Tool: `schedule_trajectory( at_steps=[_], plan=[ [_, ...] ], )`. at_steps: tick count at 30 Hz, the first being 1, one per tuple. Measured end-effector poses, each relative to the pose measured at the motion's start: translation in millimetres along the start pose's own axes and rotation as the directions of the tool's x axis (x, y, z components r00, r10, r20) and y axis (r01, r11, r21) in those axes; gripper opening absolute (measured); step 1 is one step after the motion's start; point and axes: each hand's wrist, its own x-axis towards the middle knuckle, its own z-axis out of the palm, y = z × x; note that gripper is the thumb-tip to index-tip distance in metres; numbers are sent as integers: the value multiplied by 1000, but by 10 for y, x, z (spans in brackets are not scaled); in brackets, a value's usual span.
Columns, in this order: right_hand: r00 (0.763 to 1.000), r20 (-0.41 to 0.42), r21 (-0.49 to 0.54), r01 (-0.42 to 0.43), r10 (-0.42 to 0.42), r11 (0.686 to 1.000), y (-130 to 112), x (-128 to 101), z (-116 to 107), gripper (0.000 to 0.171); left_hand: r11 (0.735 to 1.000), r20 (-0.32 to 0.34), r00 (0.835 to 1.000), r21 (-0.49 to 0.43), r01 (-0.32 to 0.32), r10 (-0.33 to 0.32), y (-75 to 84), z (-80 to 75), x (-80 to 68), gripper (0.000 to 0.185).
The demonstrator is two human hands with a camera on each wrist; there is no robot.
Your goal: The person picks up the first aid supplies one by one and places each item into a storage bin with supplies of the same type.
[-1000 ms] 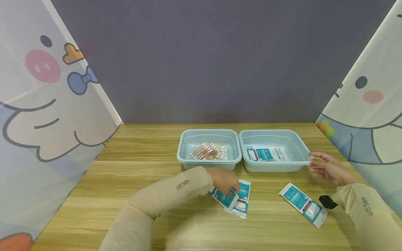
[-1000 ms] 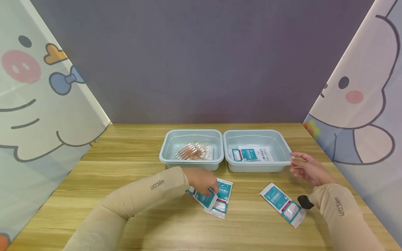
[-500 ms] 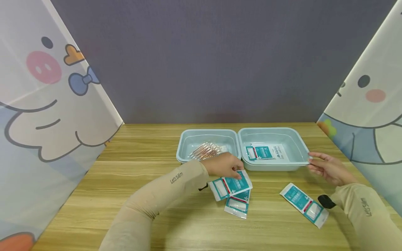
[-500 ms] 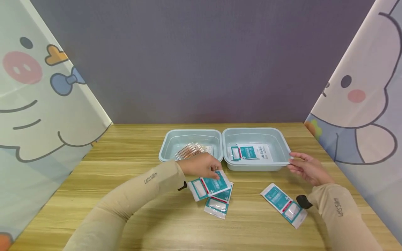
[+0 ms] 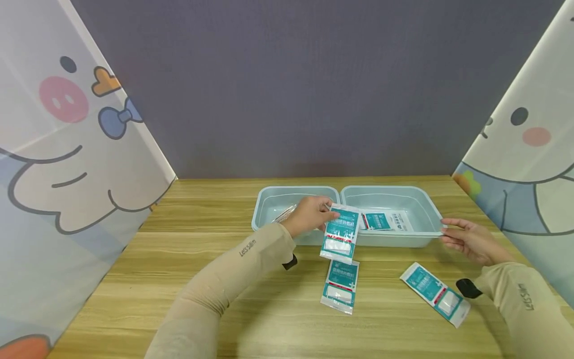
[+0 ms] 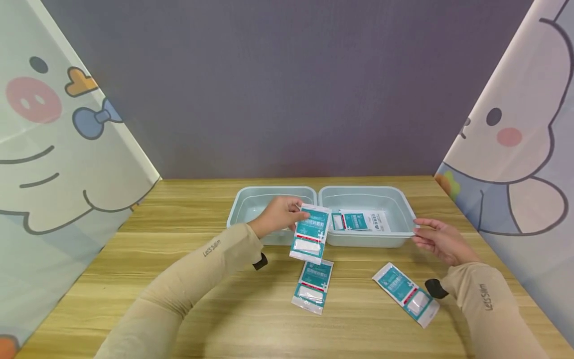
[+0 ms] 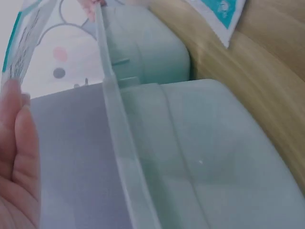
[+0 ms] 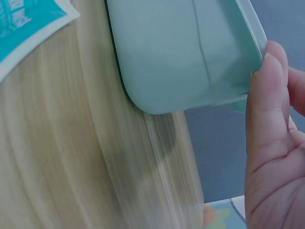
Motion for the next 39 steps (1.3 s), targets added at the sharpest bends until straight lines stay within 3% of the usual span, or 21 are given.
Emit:
schedule_trajectory(
  at_steps=[4,8,14,25,29,39],
  plan=[
    [998,59,-9,4,-3,1000,-6,-2,-41,33,998,-69,998,-68,-10,5,7,-39,36,19],
    [994,110,-17,3,-1,1000,-24,-5,-84,34,988,-112,992,-151,43,-61,5,-33,105,19],
    [992,128,-33,-11,16,999,-27,1,-93,33,947,-155,974,-300,114,-167,-8,14,207,18],
    [992,122,-45,-10,16,999,-47,-9,-113,32,890,-216,962,-452,56,-170,82,98,397,16],
    [991,131,-47,-10,16,999,-47,-17,-121,31,875,-240,952,-482,52,-188,151,139,422,13],
    [984,178,-45,-10,18,999,-24,-3,-127,31,878,-285,936,-475,47,-205,173,202,452,13]
  ],
)
